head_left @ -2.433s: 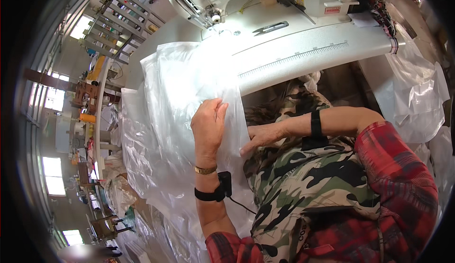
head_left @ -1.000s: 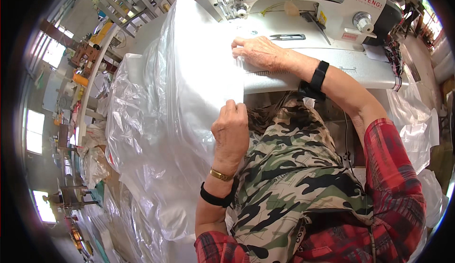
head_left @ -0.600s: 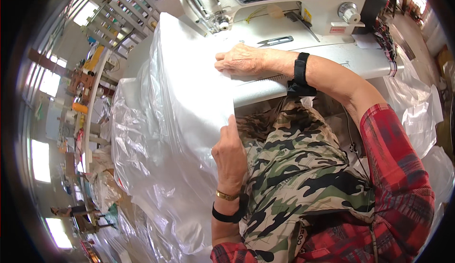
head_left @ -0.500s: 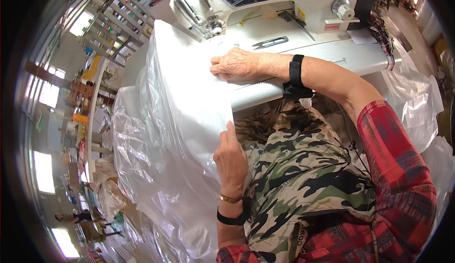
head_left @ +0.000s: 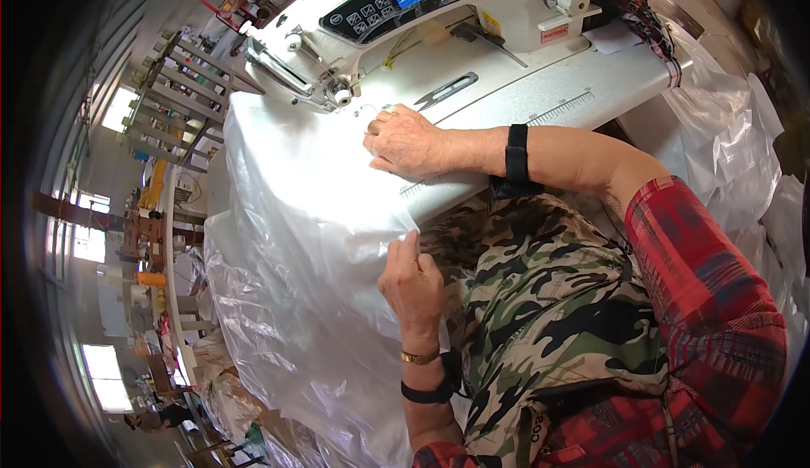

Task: Sewing together large pieces of white plastic or woven material using an industrial sewing machine.

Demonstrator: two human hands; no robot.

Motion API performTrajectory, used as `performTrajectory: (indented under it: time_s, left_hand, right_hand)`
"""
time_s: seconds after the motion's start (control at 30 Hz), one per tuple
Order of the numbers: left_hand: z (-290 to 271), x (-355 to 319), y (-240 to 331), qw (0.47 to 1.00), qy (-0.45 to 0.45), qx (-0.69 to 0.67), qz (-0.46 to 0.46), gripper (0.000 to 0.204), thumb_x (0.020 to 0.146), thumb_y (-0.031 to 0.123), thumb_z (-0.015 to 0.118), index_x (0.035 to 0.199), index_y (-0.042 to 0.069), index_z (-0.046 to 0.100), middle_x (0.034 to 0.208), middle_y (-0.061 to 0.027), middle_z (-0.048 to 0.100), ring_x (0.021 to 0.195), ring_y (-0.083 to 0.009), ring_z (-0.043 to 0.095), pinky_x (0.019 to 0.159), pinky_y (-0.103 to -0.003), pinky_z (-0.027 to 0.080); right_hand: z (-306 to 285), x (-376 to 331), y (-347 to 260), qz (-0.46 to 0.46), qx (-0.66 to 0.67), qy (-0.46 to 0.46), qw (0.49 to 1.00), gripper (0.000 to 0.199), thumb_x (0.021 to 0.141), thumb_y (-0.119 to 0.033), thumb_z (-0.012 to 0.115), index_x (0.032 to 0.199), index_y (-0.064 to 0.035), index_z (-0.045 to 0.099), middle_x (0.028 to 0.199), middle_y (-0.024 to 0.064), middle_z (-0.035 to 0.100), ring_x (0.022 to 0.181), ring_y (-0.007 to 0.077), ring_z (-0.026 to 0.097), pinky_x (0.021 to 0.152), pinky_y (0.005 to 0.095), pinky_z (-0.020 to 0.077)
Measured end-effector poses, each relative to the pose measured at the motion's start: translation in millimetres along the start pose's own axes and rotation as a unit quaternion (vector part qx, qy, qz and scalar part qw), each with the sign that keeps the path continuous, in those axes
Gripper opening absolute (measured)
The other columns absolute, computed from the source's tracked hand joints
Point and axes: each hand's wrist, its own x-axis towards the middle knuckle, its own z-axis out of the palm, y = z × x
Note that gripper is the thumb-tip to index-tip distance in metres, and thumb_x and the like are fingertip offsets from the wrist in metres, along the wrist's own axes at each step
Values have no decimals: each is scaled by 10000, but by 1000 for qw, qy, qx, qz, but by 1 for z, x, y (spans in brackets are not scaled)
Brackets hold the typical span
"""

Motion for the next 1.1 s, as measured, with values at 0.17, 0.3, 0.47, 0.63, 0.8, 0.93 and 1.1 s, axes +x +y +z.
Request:
performTrajectory:
  time_s: [0.17, 0.3, 0.47, 0.63, 0.8, 0.93, 1.1]
  left_hand:
    - [-1, 34, -11, 999, 15, 18, 42, 281, 787, 12, 508, 1021, -4, 662, 812, -159, 573, 696, -351, 590, 617, -423, 472]
    - [4, 70, -25, 998, 23, 28, 43, 258, 789, 24, 503, 972, -23, 679, 813, -201, 602, 731, -386, 608, 670, -460, 483]
    - [23, 115, -37, 999, 30, -18, 27, 261, 789, 40, 504, 931, -53, 702, 815, -242, 656, 739, -395, 640, 697, -435, 502]
    - [21, 148, -44, 993, -43, -37, -102, 283, 799, 66, 517, 956, -70, 709, 728, -226, 665, 654, -352, 648, 694, -420, 505]
    - [-20, 113, -73, 996, -1, -11, -83, 385, 985, 226, 473, 1260, -8, 604, 1214, -204, 639, 1087, -315, 611, 943, -386, 473]
    - [-41, 94, -119, 964, -17, 203, -171, 490, 994, 347, 464, 1291, -29, 571, 1347, -182, 565, 1273, -326, 513, 1067, -403, 400]
    - [-47, 94, -158, 985, 2, 66, -159, 616, 946, 461, 541, 1328, -23, 543, 1422, -180, 499, 1380, -309, 393, 1134, -387, 314]
  right_hand:
    - [0, 1, 0, 14, 5, -18, 1000, 311, 928, -312, 583, 986, -12, 640, 1010, 130, 634, 1042, 252, 567, 917, 410, 385]
    - [0, 0, 0, 18, 12, -6, 1000, 293, 918, -303, 586, 963, -19, 644, 981, 122, 645, 1023, 255, 580, 900, 406, 382]
    - [1, 3, 2, 34, 25, -12, 999, 176, 853, -183, 589, 917, -32, 651, 950, 113, 655, 1009, 257, 592, 895, 400, 383]
    - [0, 5, 2, 45, 21, -29, 998, 187, 801, -93, 573, 962, -43, 654, 990, 99, 654, 1053, 244, 582, 917, 393, 381]
    - [0, 7, 1, 56, 32, -39, 997, 221, 810, -49, 536, 1005, -26, 638, 1014, 122, 648, 1074, 258, 574, 915, 399, 388]
    - [-3, 8, -4, 82, 81, -9, 993, 234, 827, -49, 534, 1034, 1, 630, 998, 166, 653, 1012, 315, 603, 895, 426, 445]
    - [-13, -44, -50, 6, 243, 202, 949, 142, 898, -148, 557, 930, -17, 603, 784, 170, 624, 766, 339, 635, 686, 426, 513]
